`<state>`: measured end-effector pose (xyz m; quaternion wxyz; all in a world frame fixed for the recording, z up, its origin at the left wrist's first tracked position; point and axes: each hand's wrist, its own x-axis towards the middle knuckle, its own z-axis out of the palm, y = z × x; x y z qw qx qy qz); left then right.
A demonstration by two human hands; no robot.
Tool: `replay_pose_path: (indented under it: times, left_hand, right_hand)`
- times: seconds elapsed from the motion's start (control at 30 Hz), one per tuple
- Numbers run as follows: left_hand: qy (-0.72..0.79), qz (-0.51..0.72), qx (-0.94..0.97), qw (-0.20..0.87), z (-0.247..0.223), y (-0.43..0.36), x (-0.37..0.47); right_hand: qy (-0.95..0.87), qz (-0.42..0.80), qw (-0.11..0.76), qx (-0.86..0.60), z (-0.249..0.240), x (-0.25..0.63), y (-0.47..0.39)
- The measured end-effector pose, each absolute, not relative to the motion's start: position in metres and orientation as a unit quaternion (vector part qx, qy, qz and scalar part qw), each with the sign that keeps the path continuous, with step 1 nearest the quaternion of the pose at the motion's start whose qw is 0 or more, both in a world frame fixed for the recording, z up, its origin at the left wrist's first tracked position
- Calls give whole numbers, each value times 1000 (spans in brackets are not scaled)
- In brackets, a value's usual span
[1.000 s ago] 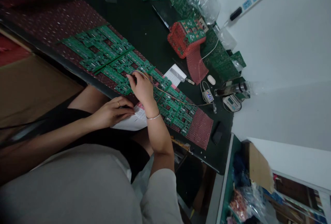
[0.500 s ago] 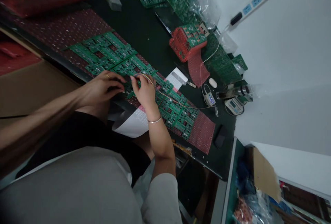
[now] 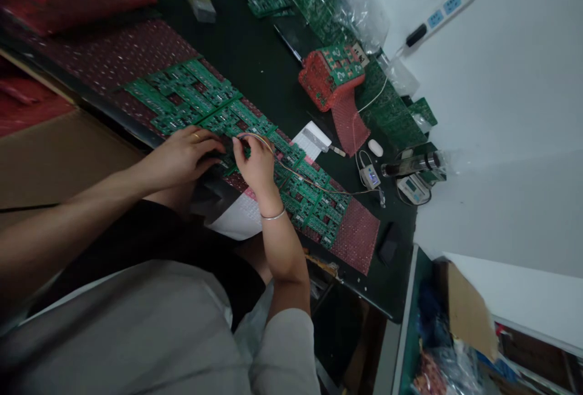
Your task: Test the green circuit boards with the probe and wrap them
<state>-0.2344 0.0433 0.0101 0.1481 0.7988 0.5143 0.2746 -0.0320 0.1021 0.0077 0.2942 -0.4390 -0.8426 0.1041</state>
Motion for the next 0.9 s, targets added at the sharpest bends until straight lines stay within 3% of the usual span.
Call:
replay_pose_path:
  times: [0.17, 0.5, 0.9]
  left_hand:
    - [503, 281, 805, 140, 1, 11, -236]
    - [496, 312, 803, 107, -7, 3, -230]
    - [494, 318, 803, 102, -7, 0, -231]
  right_hand:
    - [-823, 138, 333, -440, 13, -31, 101]
    - [-892, 107, 231, -372, 32, -64, 134]
    - [-905, 95, 199, -363, 31, -71, 133]
